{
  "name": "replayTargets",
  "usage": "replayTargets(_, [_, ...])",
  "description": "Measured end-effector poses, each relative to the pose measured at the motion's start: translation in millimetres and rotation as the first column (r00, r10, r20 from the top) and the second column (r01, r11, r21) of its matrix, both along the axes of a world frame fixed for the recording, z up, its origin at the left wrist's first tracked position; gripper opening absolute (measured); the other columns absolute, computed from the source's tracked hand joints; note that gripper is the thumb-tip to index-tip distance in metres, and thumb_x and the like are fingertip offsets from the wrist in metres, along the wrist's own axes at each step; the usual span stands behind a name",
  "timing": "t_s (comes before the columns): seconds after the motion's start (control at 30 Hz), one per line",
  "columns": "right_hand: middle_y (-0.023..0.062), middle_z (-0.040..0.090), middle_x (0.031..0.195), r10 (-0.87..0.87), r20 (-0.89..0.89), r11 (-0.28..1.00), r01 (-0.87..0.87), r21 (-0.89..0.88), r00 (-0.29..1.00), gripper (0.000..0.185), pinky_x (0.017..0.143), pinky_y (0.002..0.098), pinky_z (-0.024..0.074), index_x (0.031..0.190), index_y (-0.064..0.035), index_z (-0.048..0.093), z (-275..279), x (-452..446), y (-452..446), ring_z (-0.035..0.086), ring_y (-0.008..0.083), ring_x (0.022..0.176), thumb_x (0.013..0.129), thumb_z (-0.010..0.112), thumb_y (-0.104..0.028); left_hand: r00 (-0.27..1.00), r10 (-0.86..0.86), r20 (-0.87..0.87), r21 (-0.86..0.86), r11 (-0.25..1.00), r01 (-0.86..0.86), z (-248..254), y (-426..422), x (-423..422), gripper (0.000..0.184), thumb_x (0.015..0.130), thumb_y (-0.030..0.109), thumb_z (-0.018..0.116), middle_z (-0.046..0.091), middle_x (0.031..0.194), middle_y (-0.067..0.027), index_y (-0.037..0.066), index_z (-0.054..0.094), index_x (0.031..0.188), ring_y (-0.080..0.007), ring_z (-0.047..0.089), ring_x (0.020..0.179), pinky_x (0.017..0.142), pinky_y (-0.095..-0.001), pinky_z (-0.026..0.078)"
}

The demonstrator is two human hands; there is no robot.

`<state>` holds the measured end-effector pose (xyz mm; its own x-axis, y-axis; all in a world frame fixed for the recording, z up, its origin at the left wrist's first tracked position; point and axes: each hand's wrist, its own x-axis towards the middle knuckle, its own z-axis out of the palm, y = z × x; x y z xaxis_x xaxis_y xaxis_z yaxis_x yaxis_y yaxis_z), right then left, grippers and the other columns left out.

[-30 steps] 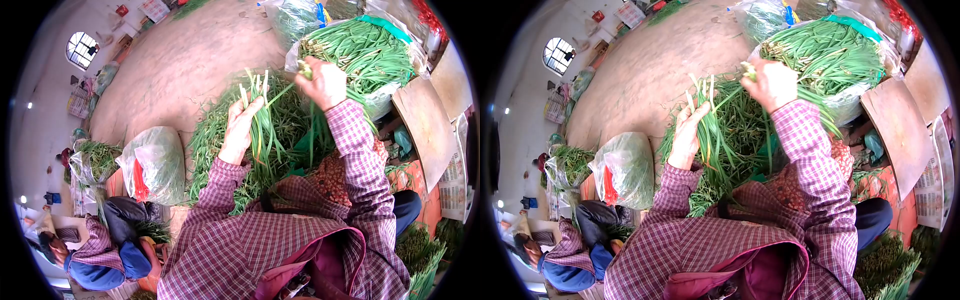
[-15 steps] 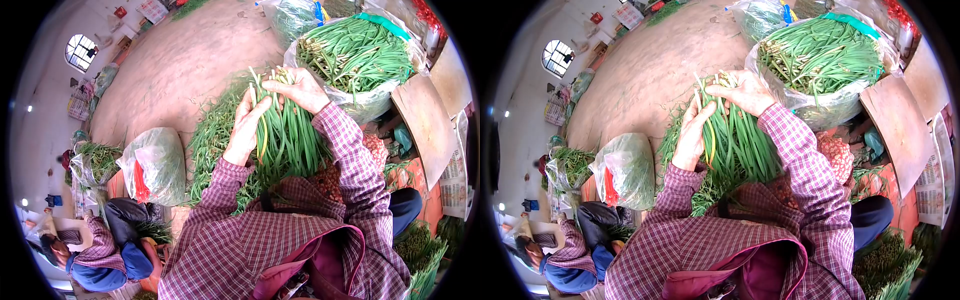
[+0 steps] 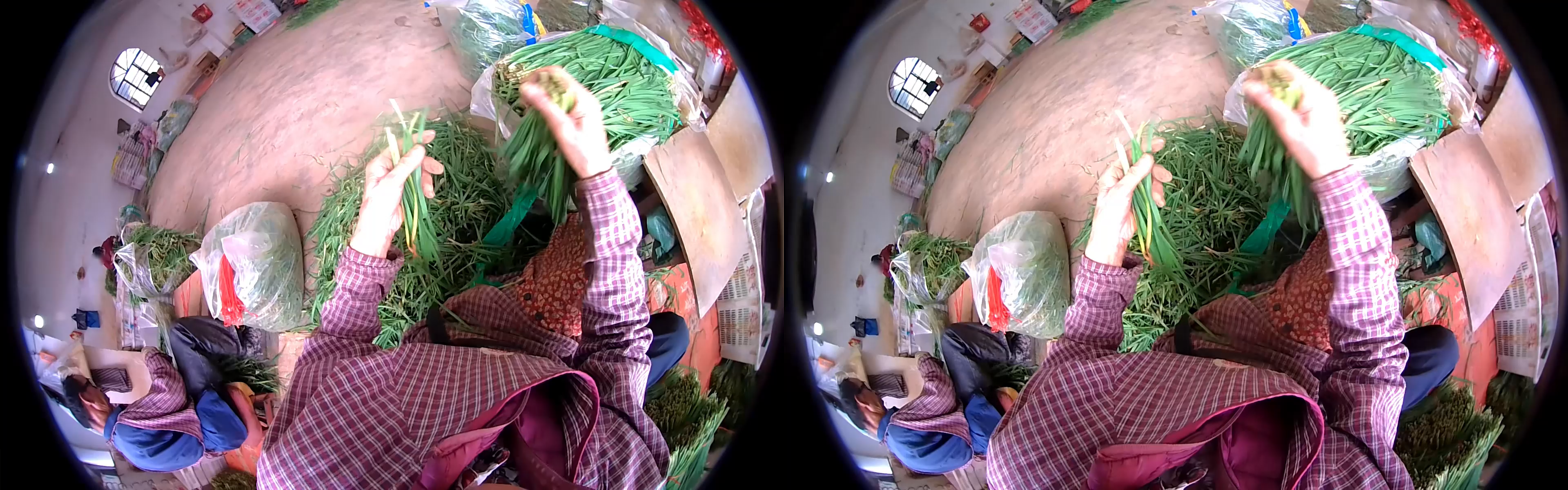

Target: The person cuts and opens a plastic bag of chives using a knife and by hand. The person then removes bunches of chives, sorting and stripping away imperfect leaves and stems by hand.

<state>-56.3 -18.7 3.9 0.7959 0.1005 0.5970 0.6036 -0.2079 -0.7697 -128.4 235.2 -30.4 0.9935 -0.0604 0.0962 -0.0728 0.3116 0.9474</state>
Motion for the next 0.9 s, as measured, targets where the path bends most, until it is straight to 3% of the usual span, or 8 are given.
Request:
replayTargets(0.17, [0.0011, 0.061, 0.068, 0.183, -0.045, 0.983, -0.183, 0.010, 0.982, 0.034, 0.054, 0.0283, 0.0465, 0.081, -0.0081, 0.065, -7, -8, 51, 0.055, 0.0094, 0.058, 0.079, 0.069, -0.042, 1.000, -0.017, 0.023, 0.083, 0.996, 0.015, -1, -20, 2, 0.027, 0.091, 0.013, 0.057, 0.065, 0.079, -0.0091, -0.001, 0.057, 0.114, -0.0102, 0.057, 0.055, 0.048, -0.0211, 0.047])
replayTargets(0.23, [0.0018, 0.061, 0.062, 0.089, -0.105, 0.950, -0.117, -0.290, 0.990, 0.034, 0.051, 0.0291, 0.0464, 0.083, -0.0112, 0.068, -2, -10, 60, 0.055, 0.0107, 0.053, 0.078, 0.069, -0.045, 0.994, -0.053, 0.092, 0.151, 0.988, 0.038, -7, -24, 3, 0.028, 0.091, 0.014, 0.057, 0.064, 0.076, -0.0085, -0.002, 0.056, 0.115, -0.0105, 0.055, 0.053, 0.048, -0.0226, 0.046])
replayTargets(0.3, [0.0005, 0.061, 0.062, 0.092, -0.002, 0.983, -0.091, -0.158, 0.996, 0.034, 0.050, 0.0290, 0.0467, 0.081, -0.0111, 0.068, -10, -12, 72, 0.053, 0.0102, 0.050, 0.078, 0.069, -0.045, 0.995, -0.051, 0.091, 0.163, 0.986, 0.036, -9, -26, 4, 0.027, 0.092, 0.014, 0.056, 0.064, 0.077, -0.0090, -0.002, 0.056, 0.113, -0.0105, 0.055, 0.054, 0.049, -0.0232, 0.047])
replayTargets(0.37, [0.0007, 0.064, 0.067, 0.076, -0.137, 0.974, -0.103, -0.202, 0.988, 0.032, 0.054, 0.0294, 0.0487, 0.076, -0.0115, 0.066, -10, -8, 63, 0.057, 0.0095, 0.055, 0.078, 0.069, -0.043, 0.997, -0.032, 0.063, 0.130, 0.991, 0.024, -6, -27, 3, 0.027, 0.092, 0.014, 0.056, 0.064, 0.077, -0.0096, -0.002, 0.056, 0.114, -0.0105, 0.055, 0.054, 0.049, -0.0238, 0.047])
replayTargets(0.6, [0.0016, 0.065, 0.078, 0.236, -0.166, 0.904, -0.154, 0.399, 0.957, 0.021, 0.061, 0.0195, 0.0499, 0.096, -0.0070, 0.062, 2, -5, -4, 0.061, 0.0076, 0.065, 0.085, 0.066, -0.025, 0.988, 0.145, -0.052, -0.041, 0.988, -0.147, -13, -10, 7, 0.030, 0.092, 0.015, 0.055, 0.065, 0.084, -0.0126, -0.002, 0.056, 0.116, -0.0136, 0.063, 0.064, 0.052, -0.0254, 0.054])
replayTargets(0.73, [0.0033, 0.065, 0.086, 0.187, -0.159, 0.979, -0.170, 0.114, 0.969, 0.021, 0.060, 0.0263, 0.0501, 0.080, -0.0077, 0.068, -14, -9, 20, 0.057, 0.0068, 0.066, 0.083, 0.067, -0.029, 1.000, 0.020, 0.009, 0.020, 1.000, -0.020, -16, -7, 10, 0.026, 0.091, 0.013, 0.057, 0.066, 0.087, -0.0134, -0.001, 0.056, 0.112, -0.0174, 0.064, 0.067, 0.056, -0.0275, 0.055])
replayTargets(0.83, [0.0021, 0.067, 0.074, 0.160, -0.246, 0.984, -0.176, -0.042, 0.956, 0.021, 0.060, 0.0289, 0.0483, 0.084, -0.0118, 0.071, -35, -7, 49, 0.058, 0.0100, 0.061, 0.080, 0.070, -0.033, 0.998, 0.050, 0.042, 0.102, 0.993, -0.054, -15, -21, 8, 0.029, 0.093, 0.015, 0.052, 0.065, 0.084, -0.0112, -0.002, 0.056, 0.116, -0.0139, 0.062, 0.067, 0.057, -0.0266, 0.053])
replayTargets(0.9, [0.0038, 0.067, 0.071, 0.139, -0.229, 0.990, -0.135, 0.034, 0.963, 0.024, 0.061, 0.0306, 0.0479, 0.087, -0.0099, 0.070, -36, -11, 62, 0.061, 0.0127, 0.062, 0.079, 0.071, -0.033, 0.998, 0.050, 0.044, 0.117, 0.992, -0.055, -14, -25, 8, 0.029, 0.093, 0.015, 0.053, 0.065, 0.084, -0.0107, -0.003, 0.056, 0.116, -0.0141, 0.062, 0.068, 0.059, -0.0274, 0.053])
